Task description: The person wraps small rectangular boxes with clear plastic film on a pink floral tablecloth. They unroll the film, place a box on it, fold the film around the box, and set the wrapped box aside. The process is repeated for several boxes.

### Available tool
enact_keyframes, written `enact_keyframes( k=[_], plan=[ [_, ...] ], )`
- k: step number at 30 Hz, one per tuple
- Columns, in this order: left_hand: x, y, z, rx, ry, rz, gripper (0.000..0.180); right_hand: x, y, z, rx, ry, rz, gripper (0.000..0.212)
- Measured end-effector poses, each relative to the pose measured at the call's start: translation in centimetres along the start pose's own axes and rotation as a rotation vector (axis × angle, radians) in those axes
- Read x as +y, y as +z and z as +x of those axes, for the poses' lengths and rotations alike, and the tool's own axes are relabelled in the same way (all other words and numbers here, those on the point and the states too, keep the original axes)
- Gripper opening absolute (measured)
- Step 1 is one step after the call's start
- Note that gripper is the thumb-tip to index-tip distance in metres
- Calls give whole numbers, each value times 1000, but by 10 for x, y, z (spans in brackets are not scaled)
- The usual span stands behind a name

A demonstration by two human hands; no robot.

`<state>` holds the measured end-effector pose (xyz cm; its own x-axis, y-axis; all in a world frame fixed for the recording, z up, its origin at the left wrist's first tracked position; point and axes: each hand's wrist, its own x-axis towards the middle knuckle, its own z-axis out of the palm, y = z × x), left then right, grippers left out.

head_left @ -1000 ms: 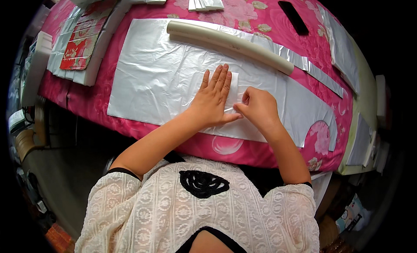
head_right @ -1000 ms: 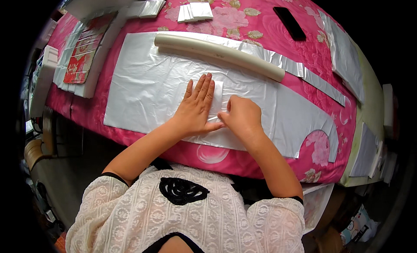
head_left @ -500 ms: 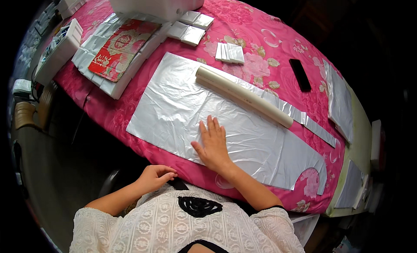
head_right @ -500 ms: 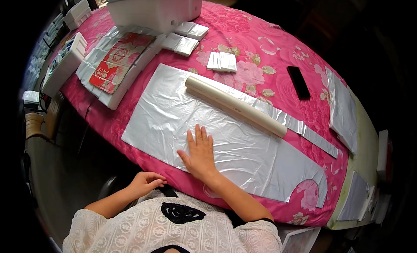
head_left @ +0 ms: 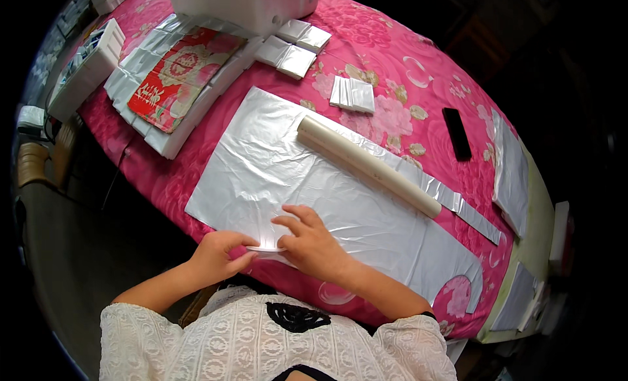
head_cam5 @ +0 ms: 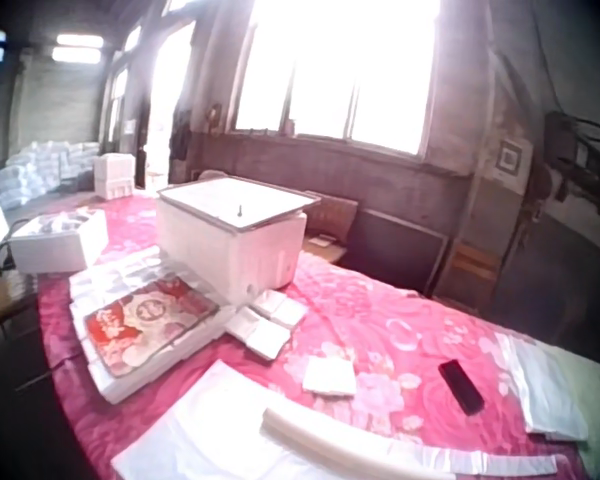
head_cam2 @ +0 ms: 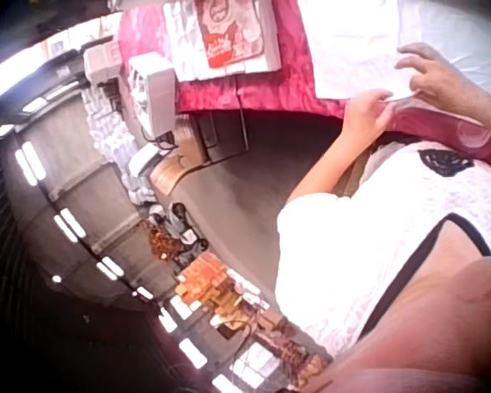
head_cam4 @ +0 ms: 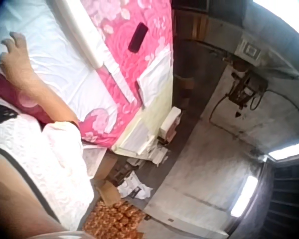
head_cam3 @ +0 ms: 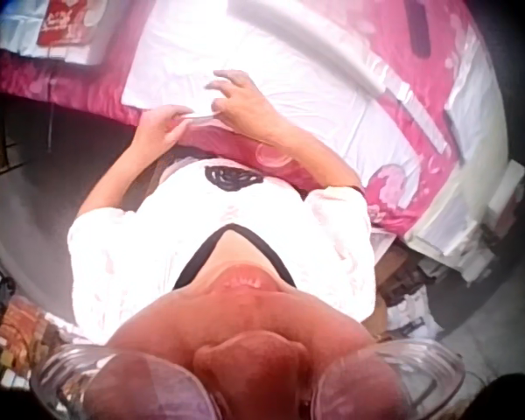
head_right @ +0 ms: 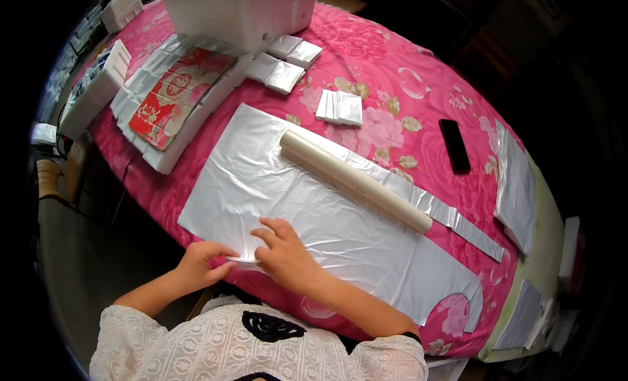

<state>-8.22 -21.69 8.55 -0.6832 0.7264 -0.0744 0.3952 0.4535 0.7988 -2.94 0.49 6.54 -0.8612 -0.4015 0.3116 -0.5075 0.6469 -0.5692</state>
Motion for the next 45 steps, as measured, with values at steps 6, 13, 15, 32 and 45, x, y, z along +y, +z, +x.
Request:
enact_keyframes(
  k=[6,13,15,32,45],
  plan=[
    [-6,-13,146,210,189,-229,33,153,-93,22,503,681,629,13],
    [-32,22,318,291,-85,-277,43,264,-123,63,573,974,409,26],
    [-27,29,343,290,-207,-185,46,265,-125,67,450,1045,245,30],
    [52,37,312,343,401,-423,23,172,-126,77,711,427,658,43],
    [-9,89,141,294,484,-304,93,73,-2,-20,457,471,409,97]
  ],
)
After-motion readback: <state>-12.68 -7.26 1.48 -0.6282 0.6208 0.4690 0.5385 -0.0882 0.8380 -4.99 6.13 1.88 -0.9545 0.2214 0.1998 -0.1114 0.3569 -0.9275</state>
